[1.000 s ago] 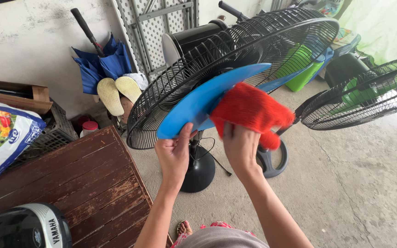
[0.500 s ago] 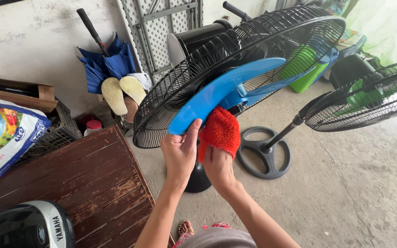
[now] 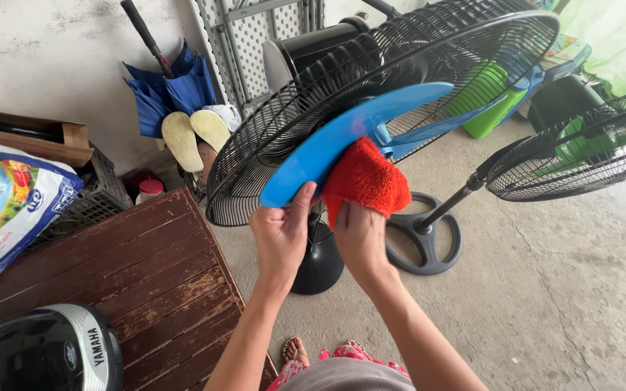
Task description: The person wipes a small black part with a red cloth, then attaches the fan cage to the stand and secures it. They wipe the fan motor housing, install the blue fan blades, and wipe the blades with the cloth. The video ends before the outer cage is fully secured.
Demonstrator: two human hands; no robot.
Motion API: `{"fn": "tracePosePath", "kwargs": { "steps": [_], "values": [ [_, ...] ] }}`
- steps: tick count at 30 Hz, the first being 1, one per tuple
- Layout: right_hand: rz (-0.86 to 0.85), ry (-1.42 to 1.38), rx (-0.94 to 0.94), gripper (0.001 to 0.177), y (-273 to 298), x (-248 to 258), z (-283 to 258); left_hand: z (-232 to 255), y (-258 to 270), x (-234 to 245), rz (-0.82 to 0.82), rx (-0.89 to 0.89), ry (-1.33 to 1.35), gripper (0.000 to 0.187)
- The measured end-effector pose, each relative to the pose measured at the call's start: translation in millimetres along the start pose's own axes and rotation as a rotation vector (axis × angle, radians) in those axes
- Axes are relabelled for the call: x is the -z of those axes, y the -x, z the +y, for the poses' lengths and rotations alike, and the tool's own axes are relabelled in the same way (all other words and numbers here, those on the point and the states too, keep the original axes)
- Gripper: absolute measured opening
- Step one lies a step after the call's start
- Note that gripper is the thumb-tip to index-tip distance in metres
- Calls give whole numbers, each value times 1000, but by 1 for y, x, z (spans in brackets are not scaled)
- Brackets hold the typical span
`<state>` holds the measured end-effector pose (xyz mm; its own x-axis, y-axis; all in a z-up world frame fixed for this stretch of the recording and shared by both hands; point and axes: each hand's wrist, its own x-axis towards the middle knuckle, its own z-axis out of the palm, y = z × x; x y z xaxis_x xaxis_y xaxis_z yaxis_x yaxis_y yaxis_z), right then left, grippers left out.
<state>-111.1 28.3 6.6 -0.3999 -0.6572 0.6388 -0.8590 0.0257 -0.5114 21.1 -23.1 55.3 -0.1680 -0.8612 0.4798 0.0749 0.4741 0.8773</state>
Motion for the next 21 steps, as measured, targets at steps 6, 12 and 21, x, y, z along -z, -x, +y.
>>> {"fn": "tracePosePath", "kwargs": {
  "steps": [6, 12, 21],
  "values": [
    [-203, 408, -3, 23, -26, 51, -16, -4, 0, 1, -34, -8, 47, 24],
    [-268, 610, 92, 39, -68, 82, -30, -11, 1, -3, -32, -19, 200, 23],
    [-288, 582, 179, 36, -82, 104, -14, -14, 2, 3, 23, -17, 276, 22]
  ]
}}
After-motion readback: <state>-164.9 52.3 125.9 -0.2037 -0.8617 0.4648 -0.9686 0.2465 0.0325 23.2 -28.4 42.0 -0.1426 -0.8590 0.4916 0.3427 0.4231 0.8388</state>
